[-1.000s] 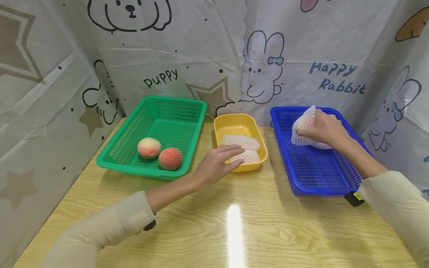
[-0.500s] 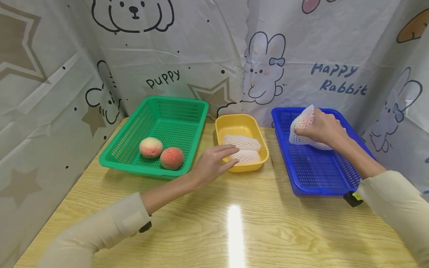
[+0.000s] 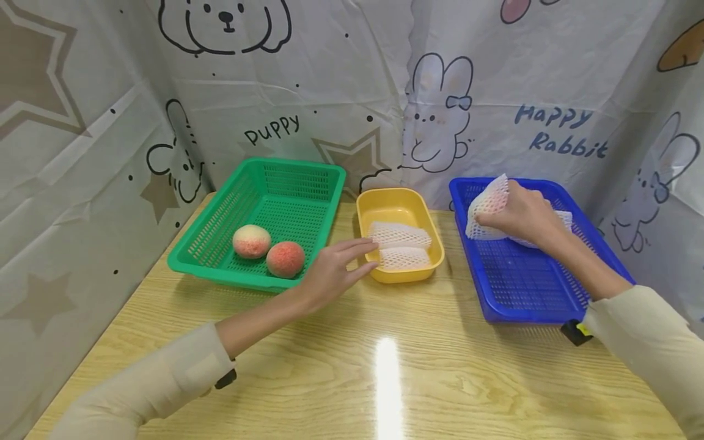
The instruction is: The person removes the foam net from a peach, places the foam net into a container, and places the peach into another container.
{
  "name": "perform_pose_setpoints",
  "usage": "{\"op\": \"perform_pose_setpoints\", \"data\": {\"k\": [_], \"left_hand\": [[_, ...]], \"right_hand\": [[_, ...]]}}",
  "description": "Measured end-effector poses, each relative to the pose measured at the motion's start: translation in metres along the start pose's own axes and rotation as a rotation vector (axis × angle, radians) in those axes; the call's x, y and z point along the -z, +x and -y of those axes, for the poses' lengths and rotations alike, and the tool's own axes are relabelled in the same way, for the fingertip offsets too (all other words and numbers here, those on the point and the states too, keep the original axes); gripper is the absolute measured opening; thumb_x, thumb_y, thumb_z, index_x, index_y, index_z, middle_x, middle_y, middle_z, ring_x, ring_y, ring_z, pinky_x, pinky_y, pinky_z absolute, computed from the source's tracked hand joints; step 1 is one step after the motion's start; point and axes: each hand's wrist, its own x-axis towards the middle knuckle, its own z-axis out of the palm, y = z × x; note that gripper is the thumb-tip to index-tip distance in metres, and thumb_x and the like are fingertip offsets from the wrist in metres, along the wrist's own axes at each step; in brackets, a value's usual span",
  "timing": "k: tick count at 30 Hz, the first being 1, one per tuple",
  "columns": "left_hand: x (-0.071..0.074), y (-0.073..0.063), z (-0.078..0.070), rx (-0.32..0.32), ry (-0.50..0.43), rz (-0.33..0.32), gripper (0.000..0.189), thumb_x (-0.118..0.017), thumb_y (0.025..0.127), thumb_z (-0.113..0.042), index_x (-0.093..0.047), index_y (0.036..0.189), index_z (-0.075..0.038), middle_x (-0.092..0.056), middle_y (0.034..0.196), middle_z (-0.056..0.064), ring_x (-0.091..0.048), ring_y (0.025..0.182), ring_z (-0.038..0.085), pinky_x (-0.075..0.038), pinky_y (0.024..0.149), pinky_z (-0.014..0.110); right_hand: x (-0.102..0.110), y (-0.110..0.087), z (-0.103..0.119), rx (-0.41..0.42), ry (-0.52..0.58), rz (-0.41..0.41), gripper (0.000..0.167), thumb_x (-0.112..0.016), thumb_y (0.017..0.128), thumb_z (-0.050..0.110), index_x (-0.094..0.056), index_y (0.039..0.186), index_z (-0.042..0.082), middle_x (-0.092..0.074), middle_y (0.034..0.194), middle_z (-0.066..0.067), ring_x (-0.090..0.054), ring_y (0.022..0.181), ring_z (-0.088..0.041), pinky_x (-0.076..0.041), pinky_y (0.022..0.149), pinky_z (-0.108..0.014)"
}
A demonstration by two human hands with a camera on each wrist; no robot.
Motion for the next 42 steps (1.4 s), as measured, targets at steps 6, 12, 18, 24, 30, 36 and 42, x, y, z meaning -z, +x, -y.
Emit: {"op": "perform_pose_setpoints", "data": {"k": [6, 12, 18, 24, 30, 36, 42], "left_hand": [[0.001, -0.003, 0.002, 0.007, -0.002, -0.012, 0.034, -0.078, 0.088, -0.012, -0.072, 0.120, -0.002, -0.069, 0.120, 0.015, -0.065, 0.113, 0.026, -0.054, 0.093, 0.032], [0.003, -0.004, 0.002, 0.008, 0.000, -0.016, 0.034, -0.079, 0.088, -0.013, -0.072, 0.120, -0.002, -0.069, 0.120, 0.015, -0.065, 0.113, 0.026, -0.054, 0.092, 0.033], [0.004, -0.008, 0.002, 0.006, 0.000, -0.021, 0.036, -0.079, 0.088, -0.014, -0.071, 0.120, -0.001, -0.069, 0.120, 0.013, -0.064, 0.114, 0.026, -0.054, 0.093, 0.032], [0.006, -0.014, -0.001, 0.014, -0.011, -0.008, 0.038, -0.079, 0.087, -0.013, -0.069, 0.121, 0.001, -0.068, 0.121, 0.015, -0.064, 0.113, 0.027, -0.053, 0.094, 0.031], [0.004, -0.019, -0.004, 0.017, -0.017, 0.015, 0.037, -0.079, 0.087, -0.011, -0.068, 0.121, 0.000, -0.068, 0.120, 0.016, -0.065, 0.112, 0.027, -0.054, 0.092, 0.030], [-0.001, -0.024, -0.007, 0.012, 0.000, 0.026, 0.038, -0.080, 0.087, -0.012, -0.068, 0.120, 0.001, -0.069, 0.118, 0.016, -0.066, 0.111, 0.027, -0.053, 0.094, 0.030], [-0.003, -0.031, -0.010, 0.030, 0.009, 0.024, 0.039, -0.081, 0.086, -0.014, -0.069, 0.120, 0.001, -0.068, 0.119, 0.016, -0.065, 0.112, 0.028, -0.053, 0.094, 0.030]], "right_hand": [[-0.002, -0.005, 0.009, 0.046, 0.011, 0.003, 0.099, -0.076, 0.081, 0.043, -0.027, 0.147, -0.013, -0.051, 0.120, -0.038, -0.052, 0.097, -0.046, -0.045, 0.089, -0.068], [-0.006, -0.010, 0.018, 0.060, 0.038, 0.019, 0.097, -0.076, 0.081, 0.043, -0.029, 0.146, -0.011, -0.055, 0.114, -0.033, -0.054, 0.092, -0.042, -0.052, 0.080, -0.059], [-0.012, -0.018, 0.030, 0.092, 0.056, 0.038, 0.095, -0.076, 0.080, 0.043, -0.032, 0.144, -0.013, -0.057, 0.110, -0.030, -0.055, 0.090, -0.039, -0.052, 0.073, -0.052], [-0.017, -0.025, 0.043, 0.126, 0.068, 0.049, 0.097, -0.077, 0.080, 0.043, -0.031, 0.145, -0.013, -0.059, 0.112, -0.031, -0.057, 0.089, -0.038, -0.055, 0.072, -0.051], [-0.025, -0.033, 0.053, 0.161, 0.075, 0.073, 0.093, -0.079, 0.080, 0.045, -0.036, 0.142, -0.010, -0.061, 0.109, -0.028, -0.060, 0.088, -0.035, -0.056, 0.072, -0.049], [-0.034, -0.039, 0.058, 0.164, 0.087, 0.114, 0.088, -0.078, 0.081, 0.042, -0.038, 0.141, -0.007, -0.061, 0.113, -0.027, -0.061, 0.093, -0.036, -0.055, 0.075, -0.050], [-0.046, -0.044, 0.061, 0.207, 0.115, 0.114, 0.077, -0.080, 0.079, 0.040, -0.046, 0.134, -0.002, -0.064, 0.105, -0.020, -0.061, 0.087, -0.032, -0.054, 0.068, -0.042]]}}
